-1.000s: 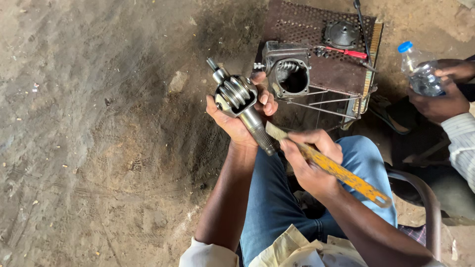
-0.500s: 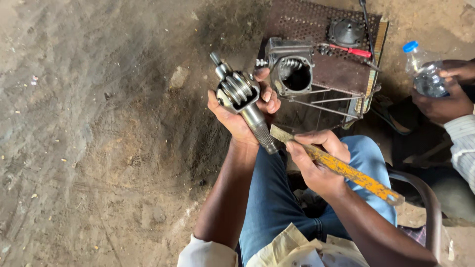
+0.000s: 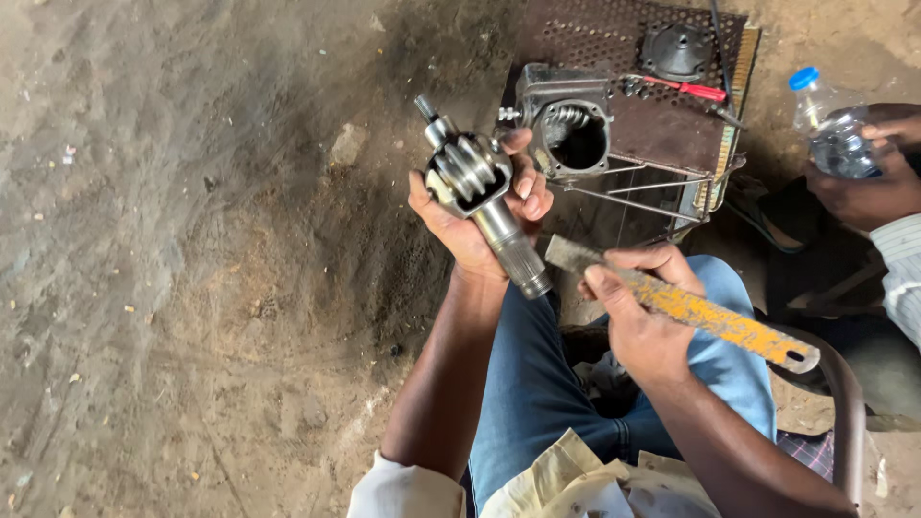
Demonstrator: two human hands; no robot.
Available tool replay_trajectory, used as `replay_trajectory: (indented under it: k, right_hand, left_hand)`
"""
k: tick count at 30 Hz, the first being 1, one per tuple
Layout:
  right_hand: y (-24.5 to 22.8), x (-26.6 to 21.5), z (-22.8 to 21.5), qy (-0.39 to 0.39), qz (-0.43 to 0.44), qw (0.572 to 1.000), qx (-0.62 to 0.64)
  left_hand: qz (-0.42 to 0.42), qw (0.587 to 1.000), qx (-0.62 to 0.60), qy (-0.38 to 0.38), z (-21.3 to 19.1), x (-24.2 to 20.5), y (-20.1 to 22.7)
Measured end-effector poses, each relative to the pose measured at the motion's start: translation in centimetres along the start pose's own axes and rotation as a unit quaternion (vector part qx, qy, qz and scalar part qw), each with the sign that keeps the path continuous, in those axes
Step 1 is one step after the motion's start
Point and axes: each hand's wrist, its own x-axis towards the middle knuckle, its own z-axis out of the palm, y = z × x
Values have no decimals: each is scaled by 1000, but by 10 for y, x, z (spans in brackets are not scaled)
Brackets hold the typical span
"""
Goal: The person sits and uses a yellow file to smooth the surface of a cylindrical metal part held in the left hand. They wipe the part with a white cloth, then continue filing different sections of the metal component.
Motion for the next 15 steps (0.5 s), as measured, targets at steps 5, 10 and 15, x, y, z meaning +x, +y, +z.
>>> replay_trajectory:
  k: [5, 10, 15]
  right_hand:
    - [-3, -9, 2, -36, -25, 998, -37]
    - [-10, -12, 12, -18, -105, 989, -103]
    - [-11, -10, 17, -1, -124, 972, -201]
  left_hand:
    - [-5, 1000, -5, -16, -3, -4, -1]
    - [-1, 1000, -1, -11, -1, -2, 1]
    - [-4, 1000, 25, -7, -4, -5, 1]
